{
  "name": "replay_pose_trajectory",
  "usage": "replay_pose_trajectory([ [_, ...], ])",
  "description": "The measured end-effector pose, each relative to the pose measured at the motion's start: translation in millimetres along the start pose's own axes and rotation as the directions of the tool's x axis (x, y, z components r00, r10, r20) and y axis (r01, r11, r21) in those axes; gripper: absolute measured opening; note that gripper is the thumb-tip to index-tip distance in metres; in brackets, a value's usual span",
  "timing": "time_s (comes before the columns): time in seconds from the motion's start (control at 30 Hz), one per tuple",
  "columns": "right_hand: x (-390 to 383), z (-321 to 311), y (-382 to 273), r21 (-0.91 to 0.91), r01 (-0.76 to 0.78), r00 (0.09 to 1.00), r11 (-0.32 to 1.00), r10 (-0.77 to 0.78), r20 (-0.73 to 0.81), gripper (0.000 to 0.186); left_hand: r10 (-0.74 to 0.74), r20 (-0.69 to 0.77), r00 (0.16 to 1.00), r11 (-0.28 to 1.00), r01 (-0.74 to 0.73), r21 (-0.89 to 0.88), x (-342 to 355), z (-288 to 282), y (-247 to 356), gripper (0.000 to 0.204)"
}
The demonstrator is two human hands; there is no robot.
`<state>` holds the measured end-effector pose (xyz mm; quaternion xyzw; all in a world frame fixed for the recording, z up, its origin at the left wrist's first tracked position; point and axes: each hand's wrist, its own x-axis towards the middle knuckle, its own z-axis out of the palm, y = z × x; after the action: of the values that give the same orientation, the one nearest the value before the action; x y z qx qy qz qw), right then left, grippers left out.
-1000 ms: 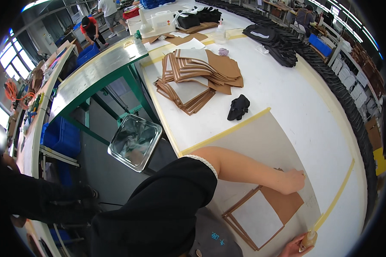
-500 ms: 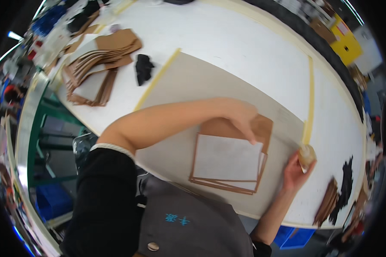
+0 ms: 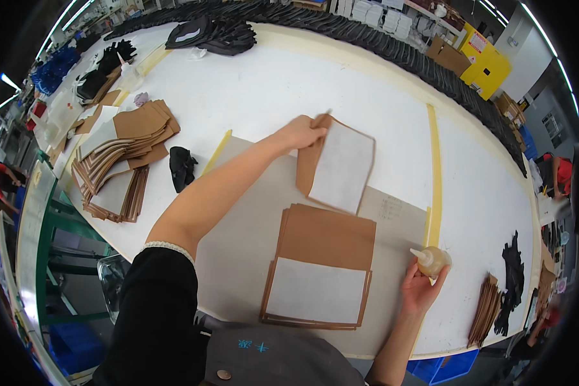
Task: The recorder is folding leather pieces and applying glue to the edges in a workshop setting.
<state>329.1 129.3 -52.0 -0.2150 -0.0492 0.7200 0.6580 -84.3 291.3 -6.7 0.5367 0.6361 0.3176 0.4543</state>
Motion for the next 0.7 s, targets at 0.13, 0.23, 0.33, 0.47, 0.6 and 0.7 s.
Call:
replay_pose_trajectory([
  [0.13, -1.9, 10.7, 11.8, -0.015, 0.016, 1.000, 1.000, -0.016, -0.007, 0.043, -0.172, -0.542, 0.823, 0.984, 0.116, -0.136, 47.1, -67.8, -60.5, 0.039],
  [0.23, -0.1, 8.4, 11.8, -0.037, 0.017, 1.000, 0.999, -0.017, 0.005, 0.043, -0.279, -0.642, 0.714, 0.958, 0.155, -0.243, 52.5, -101.2, -85.0, 0.044],
  [0.33, 2.7, 3.6, 8.6, -0.035, 0.034, 0.999, 0.999, -0.035, -0.041, 0.044, -0.353, -0.622, 0.699, 0.913, 0.112, -0.392, 35.9, -112.3, -80.4, 0.051],
  [0.47, 1.3, 14.2, 13.2, -0.036, 0.055, 0.996, 0.998, -0.057, -0.070, 0.045, 0.089, -0.852, 0.517, 0.945, 0.226, 0.235, -3.1, -103.8, -95.3, 0.061],
  [0.6, 2.6, 10.2, 8.8, -0.051, 0.059, 0.997, 0.997, -0.061, -0.050, 0.045, 0.629, -0.435, 0.644, 0.551, 0.026, 0.834, -30.6, -87.8, -79.7, 0.060],
  [0.7, 2.9, 3.1, 5.2, -0.032, 0.041, 0.998, 0.999, -0.042, -0.035, 0.045, 0.528, -0.192, 0.828, 0.513, -0.130, 0.849, -17.3, -74.0, -83.9, 0.059],
])
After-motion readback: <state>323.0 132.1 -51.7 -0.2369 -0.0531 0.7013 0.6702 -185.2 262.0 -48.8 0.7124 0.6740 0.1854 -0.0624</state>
